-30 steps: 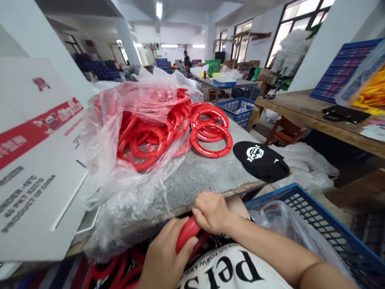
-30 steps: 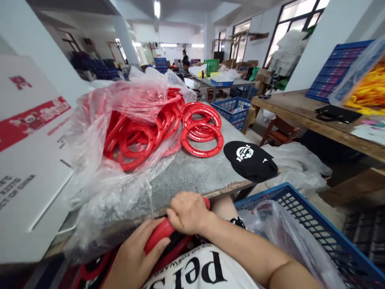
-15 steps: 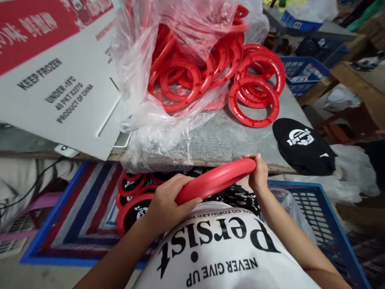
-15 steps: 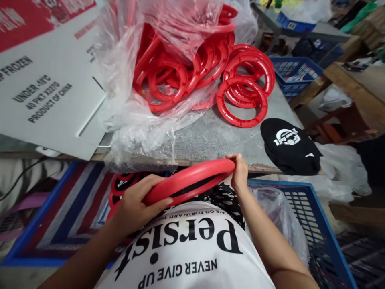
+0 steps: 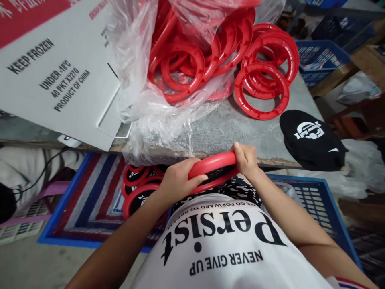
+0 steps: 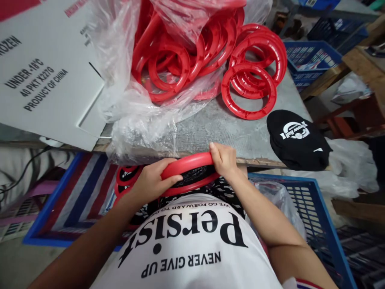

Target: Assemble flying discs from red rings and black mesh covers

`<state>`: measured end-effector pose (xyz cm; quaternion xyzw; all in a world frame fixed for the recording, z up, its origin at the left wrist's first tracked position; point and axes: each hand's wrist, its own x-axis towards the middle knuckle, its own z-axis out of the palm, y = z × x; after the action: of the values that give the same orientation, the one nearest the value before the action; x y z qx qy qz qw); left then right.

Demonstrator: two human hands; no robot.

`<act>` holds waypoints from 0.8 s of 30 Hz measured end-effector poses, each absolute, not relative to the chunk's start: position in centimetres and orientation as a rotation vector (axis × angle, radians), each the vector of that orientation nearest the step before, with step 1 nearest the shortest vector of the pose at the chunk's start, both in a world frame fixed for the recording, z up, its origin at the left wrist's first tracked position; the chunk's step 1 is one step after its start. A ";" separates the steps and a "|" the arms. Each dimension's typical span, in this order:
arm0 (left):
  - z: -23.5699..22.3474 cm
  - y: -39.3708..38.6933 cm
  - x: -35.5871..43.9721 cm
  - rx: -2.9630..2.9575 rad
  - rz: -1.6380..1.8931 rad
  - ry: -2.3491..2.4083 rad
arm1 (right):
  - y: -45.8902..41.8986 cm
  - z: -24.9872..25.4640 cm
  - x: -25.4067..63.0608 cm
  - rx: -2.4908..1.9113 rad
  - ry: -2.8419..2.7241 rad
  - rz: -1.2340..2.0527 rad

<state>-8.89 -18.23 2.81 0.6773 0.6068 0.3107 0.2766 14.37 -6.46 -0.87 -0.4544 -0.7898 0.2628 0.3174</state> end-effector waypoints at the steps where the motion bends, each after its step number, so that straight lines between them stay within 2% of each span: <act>1: 2.6 -17.7 -9.5 1.755 0.819 1.631 | -6.0 -1.0 14.2 -1.240 -2.055 0.709; 4: 0.4 -17.1 -11.1 1.522 0.852 1.621 | -4.5 -1.7 14.5 -1.390 -1.890 0.772; 8: -5.6 -18.6 -11.5 0.992 1.063 1.435 | -3.6 -3.9 16.6 -1.569 -1.611 0.892; 12: -8.7 -20.1 -10.2 0.721 1.182 1.313 | -4.3 -4.3 19.0 -1.426 -1.588 1.123; 15: -7.0 -20.1 -10.0 0.751 1.252 1.343 | -5.2 -2.2 20.5 -1.247 -1.714 1.309; 17: -4.7 -20.1 -10.3 0.816 1.278 1.378 | -6.0 -0.2 21.3 -1.233 -1.765 1.302; 21: 0.1 -20.7 -11.0 0.918 1.406 1.380 | -7.5 4.0 22.4 -1.174 -1.746 0.844; 24: 2.4 -21.2 -11.3 0.893 1.546 1.382 | -7.9 6.7 22.7 -0.972 -1.632 0.500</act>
<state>-11.33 -21.18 2.37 0.3574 0.5534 0.6191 0.4275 22.69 -7.92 6.68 -0.4116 -0.6910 0.2119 0.5552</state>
